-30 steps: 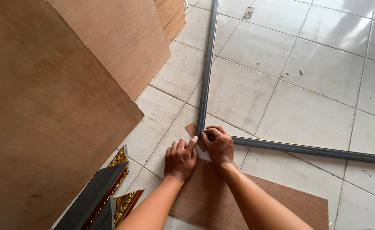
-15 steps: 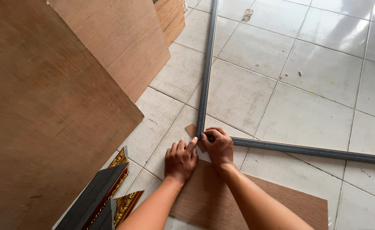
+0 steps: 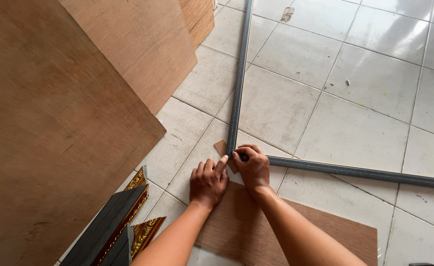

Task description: The person assembles a metal frame on the floor by inserting small metal pieces into the corners and securing them with a hammer. They also apply glue to the joints and use a green plastic bottle to pour small metal pieces into their hand.

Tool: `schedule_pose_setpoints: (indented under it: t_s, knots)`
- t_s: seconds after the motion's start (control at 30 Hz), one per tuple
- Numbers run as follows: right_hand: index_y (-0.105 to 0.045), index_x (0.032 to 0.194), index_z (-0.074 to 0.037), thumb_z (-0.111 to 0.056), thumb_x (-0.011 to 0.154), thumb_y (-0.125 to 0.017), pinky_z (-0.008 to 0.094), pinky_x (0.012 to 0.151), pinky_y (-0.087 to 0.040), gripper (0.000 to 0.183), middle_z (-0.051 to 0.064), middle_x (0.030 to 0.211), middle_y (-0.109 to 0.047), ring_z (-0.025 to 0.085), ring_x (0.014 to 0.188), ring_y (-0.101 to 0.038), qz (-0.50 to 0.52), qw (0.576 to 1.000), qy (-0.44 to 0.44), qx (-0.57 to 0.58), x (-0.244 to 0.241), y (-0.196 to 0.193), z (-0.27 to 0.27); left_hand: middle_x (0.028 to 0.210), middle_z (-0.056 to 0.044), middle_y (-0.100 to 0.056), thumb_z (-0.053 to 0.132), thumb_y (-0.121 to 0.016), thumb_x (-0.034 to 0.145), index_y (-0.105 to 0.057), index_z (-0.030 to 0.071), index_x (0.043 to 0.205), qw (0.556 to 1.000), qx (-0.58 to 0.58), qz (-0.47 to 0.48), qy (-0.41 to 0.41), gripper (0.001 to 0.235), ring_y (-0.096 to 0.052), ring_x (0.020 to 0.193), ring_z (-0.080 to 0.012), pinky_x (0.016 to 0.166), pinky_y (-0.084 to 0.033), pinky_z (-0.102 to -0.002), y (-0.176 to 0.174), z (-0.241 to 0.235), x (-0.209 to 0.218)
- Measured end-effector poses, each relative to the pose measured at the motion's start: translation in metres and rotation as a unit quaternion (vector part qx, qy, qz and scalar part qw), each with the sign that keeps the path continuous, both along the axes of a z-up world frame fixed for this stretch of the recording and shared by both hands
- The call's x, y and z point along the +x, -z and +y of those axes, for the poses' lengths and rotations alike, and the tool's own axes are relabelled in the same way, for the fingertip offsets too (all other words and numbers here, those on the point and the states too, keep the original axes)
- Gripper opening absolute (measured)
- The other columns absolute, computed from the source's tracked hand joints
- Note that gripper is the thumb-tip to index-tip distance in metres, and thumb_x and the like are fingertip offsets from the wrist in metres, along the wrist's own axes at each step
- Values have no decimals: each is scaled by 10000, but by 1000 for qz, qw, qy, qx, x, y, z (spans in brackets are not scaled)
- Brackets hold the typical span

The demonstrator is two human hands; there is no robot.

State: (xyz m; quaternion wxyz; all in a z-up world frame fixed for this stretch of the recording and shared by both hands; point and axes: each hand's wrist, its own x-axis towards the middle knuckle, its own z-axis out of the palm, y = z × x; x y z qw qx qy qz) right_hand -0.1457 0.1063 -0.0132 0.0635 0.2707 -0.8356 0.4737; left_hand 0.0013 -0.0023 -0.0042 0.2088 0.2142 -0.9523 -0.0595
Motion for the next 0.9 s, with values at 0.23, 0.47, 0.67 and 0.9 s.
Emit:
schedule_pose_setpoints:
  t_s: [0.23, 0.47, 0.67, 0.9]
  knots:
    - [-880, 959, -267, -303, 896, -912, 410, 771, -687, 80, -22, 1063, -834, 294, 890, -820, 14, 1000, 8, 3, 1, -1, -1, 1172, -103, -702, 505, -568, 1081, -586, 420, 1487, 962, 268, -2, -53, 415, -744, 1193, -357, 921, -644, -549, -57, -37, -22]
    - [-876, 944, -263, -300, 890, -913, 407, 779, -676, 75, -18, 1056, -830, 292, 869, -817, 9, 1000, 6, -4, 2, 0, -2, 1027, -94, -700, 468, -647, 1007, -641, 256, 1361, 845, 347, 282, -294, 413, -775, 1096, -333, 941, -601, -481, -77, -137, -84]
    - [-874, 939, -268, -306, 881, -916, 402, 780, -676, 81, -29, 1053, -832, 279, 869, -819, 1, 1000, 13, 4, 2, 1, 0, 1006, -134, -751, 537, -627, 988, -654, 271, 1360, 861, 363, 227, -273, 457, -788, 1121, -398, 974, -598, -530, -90, -114, -91]
    - [-870, 948, -267, -318, 888, -915, 379, 779, -686, 91, -41, 1053, -825, 272, 895, -822, 6, 1000, 12, 5, 1, 1, 0, 1204, -142, -736, 342, -643, 1037, -586, 287, 1454, 966, 250, -20, 61, 425, -748, 1228, -414, 1017, -623, -546, -103, -41, -49]
